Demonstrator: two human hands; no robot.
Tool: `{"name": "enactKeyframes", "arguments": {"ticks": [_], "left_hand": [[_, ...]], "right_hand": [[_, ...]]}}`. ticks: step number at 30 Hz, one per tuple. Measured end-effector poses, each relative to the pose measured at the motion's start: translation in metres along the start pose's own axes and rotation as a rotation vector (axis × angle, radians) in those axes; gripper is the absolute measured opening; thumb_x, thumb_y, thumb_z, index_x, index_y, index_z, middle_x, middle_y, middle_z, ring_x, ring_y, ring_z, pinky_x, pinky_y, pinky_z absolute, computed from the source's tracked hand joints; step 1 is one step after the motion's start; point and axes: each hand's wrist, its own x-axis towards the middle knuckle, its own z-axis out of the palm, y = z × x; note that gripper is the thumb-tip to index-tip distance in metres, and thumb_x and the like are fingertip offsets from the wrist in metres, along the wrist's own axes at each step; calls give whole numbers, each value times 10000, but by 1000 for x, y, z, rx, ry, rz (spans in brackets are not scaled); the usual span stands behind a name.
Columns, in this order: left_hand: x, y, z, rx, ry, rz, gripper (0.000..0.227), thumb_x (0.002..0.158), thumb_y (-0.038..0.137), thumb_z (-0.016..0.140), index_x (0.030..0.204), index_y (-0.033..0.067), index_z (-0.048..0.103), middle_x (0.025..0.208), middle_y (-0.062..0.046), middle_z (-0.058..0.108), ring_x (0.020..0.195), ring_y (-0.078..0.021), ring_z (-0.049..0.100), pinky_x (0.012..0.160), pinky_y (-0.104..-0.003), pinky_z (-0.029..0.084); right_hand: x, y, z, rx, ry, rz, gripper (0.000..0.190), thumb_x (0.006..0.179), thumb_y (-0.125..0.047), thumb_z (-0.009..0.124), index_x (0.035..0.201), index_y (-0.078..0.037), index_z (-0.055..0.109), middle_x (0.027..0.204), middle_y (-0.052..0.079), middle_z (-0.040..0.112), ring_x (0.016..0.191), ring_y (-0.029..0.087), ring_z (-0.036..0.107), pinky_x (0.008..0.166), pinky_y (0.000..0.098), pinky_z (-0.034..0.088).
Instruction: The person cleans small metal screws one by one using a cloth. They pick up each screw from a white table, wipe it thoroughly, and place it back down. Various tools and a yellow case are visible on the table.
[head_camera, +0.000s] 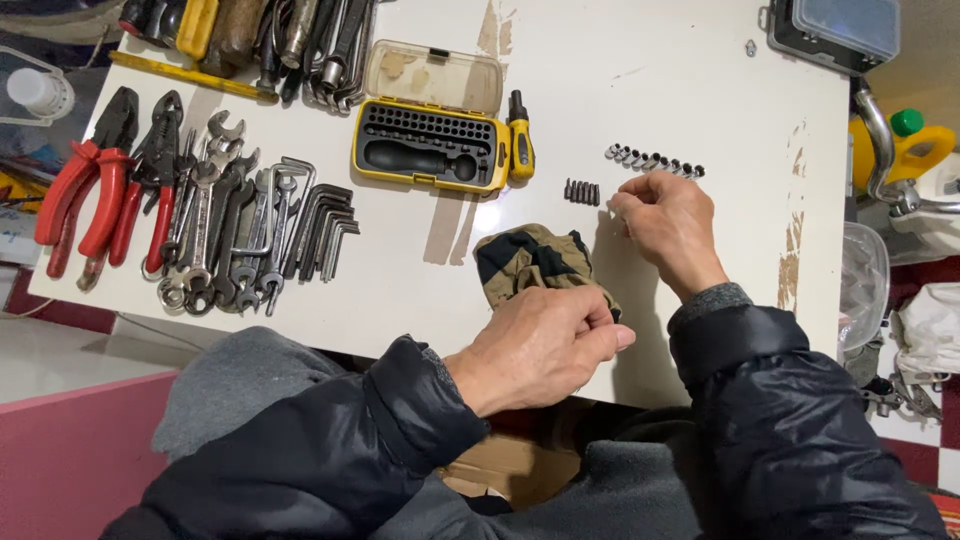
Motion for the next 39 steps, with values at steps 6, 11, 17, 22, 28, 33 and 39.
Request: {"name": "enactKeyframes", "arguments": {"ticks": [6, 11, 17, 22, 28, 33, 39], "left_hand": [[1, -3, 2, -2, -3, 24, 259, 908, 341, 604, 819, 110, 680, 580, -31, 664, 717, -277, 740, 660, -377, 570], [0, -3, 1, 8, -1, 42, 270, 906, 346, 606, 829, 97, 679, 595, -59, 663, 733, -309, 739, 667, -400, 568], [-1, -1, 0, 9, 1, 72, 262, 913, 327, 599, 821, 94, 678, 601, -68, 665, 754, -322, 745, 683, -410, 575], [-4, 0, 0, 24, 2, 74, 263, 912, 326, 602, 816, 92, 677, 603, -69, 665, 759, -330, 749, 679, -418, 578], [-5, 1, -3, 34, -8, 83, 266, 916, 319, 593, 832, 81, 677, 634, -96, 684, 795, -348, 753, 703, -433, 582], [-5, 2, -3, 61, -21, 84, 263, 924, 319, 587, 831, 90, 679, 639, -78, 686, 798, -324, 758, 715, -421, 588], [-4, 1, -5, 62, -20, 118, 255, 925, 294, 590, 836, 72, 678, 657, -103, 690, 797, -335, 757, 708, -429, 590]], "right_hand": [[21, 24, 9, -106, 20, -11, 173, 878, -171, 734, 1014, -71, 772, 858, 126, 721, 879, 285, 714, 734, 397, 566], [29, 28, 18, -135, 41, -39, 194, 870, -201, 747, 1019, -81, 779, 867, 135, 730, 932, 328, 707, 772, 433, 574], [36, 39, 21, -118, 53, -72, 166, 913, -163, 702, 1041, -91, 779, 872, 141, 732, 904, 308, 706, 741, 423, 581], [33, 41, 20, -104, 68, -65, 170, 892, -123, 703, 1037, -71, 776, 861, 150, 723, 872, 294, 708, 713, 412, 588], [20, 22, 15, -119, 39, 10, 209, 789, -36, 663, 969, -53, 766, 834, 178, 702, 882, 347, 693, 702, 417, 594], [32, 33, 18, -150, 4, -16, 155, 815, -104, 709, 954, -80, 774, 860, 157, 713, 903, 340, 710, 669, 441, 604], [28, 24, 19, -129, -5, -75, 123, 878, -67, 720, 983, -27, 770, 873, 212, 696, 897, 370, 693, 673, 427, 598]]}}
